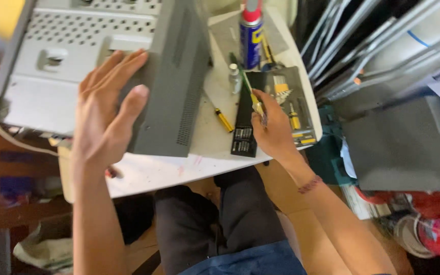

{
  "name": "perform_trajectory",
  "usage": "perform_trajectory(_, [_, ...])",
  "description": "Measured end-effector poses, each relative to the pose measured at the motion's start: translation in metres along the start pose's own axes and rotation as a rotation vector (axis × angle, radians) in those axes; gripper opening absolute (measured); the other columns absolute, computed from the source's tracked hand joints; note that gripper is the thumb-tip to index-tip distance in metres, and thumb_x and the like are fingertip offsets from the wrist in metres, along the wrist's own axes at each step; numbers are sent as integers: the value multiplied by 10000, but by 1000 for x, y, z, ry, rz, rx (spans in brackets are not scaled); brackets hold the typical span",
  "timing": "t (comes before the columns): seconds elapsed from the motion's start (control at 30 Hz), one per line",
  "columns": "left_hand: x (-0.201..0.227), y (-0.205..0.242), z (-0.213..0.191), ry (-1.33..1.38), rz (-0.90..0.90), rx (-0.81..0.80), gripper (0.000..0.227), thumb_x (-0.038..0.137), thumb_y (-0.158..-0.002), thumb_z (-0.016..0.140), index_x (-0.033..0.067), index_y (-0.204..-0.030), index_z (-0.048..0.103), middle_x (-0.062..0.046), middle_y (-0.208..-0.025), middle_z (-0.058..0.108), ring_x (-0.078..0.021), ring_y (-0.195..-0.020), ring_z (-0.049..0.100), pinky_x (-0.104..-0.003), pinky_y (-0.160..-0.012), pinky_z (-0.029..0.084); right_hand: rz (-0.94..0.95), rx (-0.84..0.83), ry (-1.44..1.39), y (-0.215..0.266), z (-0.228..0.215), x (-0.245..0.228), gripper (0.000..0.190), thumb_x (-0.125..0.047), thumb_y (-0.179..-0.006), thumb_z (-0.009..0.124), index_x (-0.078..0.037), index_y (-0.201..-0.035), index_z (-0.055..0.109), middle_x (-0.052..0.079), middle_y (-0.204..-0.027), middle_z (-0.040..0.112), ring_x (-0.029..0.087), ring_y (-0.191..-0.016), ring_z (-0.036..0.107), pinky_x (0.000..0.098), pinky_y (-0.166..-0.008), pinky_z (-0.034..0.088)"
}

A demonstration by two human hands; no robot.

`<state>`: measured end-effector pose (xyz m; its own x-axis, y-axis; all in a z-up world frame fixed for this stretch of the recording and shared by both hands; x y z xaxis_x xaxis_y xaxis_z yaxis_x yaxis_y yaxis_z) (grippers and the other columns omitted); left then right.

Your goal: The person cleans the exterior of a computer tower using compressed air and a cloth, then uses a screwdriver to tighten screws on the side panel. The person rotates the tower to access different areas during the cleaning process.

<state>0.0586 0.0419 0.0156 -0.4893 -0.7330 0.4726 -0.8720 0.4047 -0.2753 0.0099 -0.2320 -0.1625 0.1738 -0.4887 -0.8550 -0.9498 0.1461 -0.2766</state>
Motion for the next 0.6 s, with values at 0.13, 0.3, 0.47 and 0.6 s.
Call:
perform_trajectory(0.13, [1, 0, 1, 11, -2, -20, 871, 773, -990, 312, 105, -1489, 565, -121, -1594, 532, -358, -1566, 354, -580, -1266, 207, -53, 87, 130, 9, 4, 35, 424, 4, -984, 562, -55, -1403, 547, 233, -1178, 557, 414, -1027, 588, 490, -879, 481])
perform_trajectory(0.3, [13, -4, -1, 12, 6, 53, 789, 699, -990, 448, 52, -1412, 610, -205, -1477, 570, -399, -1493, 396, -584, -1212, 249, 51, 29, 334, 7, 6, 49, 490, -44, -942, 629, -13, -1421, 534, 249, -1153, 436, 427, -1069, 489, 492, -887, 464])
perform_trajectory(0.47, [14, -6, 0, 26, 28, 79, 762, 678, -986, 475, 33, -1366, 618, -212, -1405, 600, -405, -1457, 425, -575, -1201, 263, 64, -5, 474, 0, 0, 55, 572, -143, -871, 722, 14, -1394, 552, 246, -1138, 431, 406, -1067, 442, 500, -888, 442])
perform_trajectory(0.6, [13, -6, -1, 6, 33, 82, 762, 668, -973, 484, 24, -1354, 626, -215, -1396, 607, -414, -1443, 442, -578, -1200, 264, -43, 85, 504, 0, 1, 46, 512, -163, -873, 752, -26, -1351, 632, 220, -1159, 461, 390, -1083, 440, 499, -915, 428])
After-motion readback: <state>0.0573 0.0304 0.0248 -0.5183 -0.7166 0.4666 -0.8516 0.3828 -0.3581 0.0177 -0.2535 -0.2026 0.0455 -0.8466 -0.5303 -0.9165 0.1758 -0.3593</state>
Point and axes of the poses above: each hand's wrist, its own y-axis away from the middle knuckle, its own z-axis out of the palm, x = y × z, the point moved 1 cm from there along -y, towards the middle knuckle
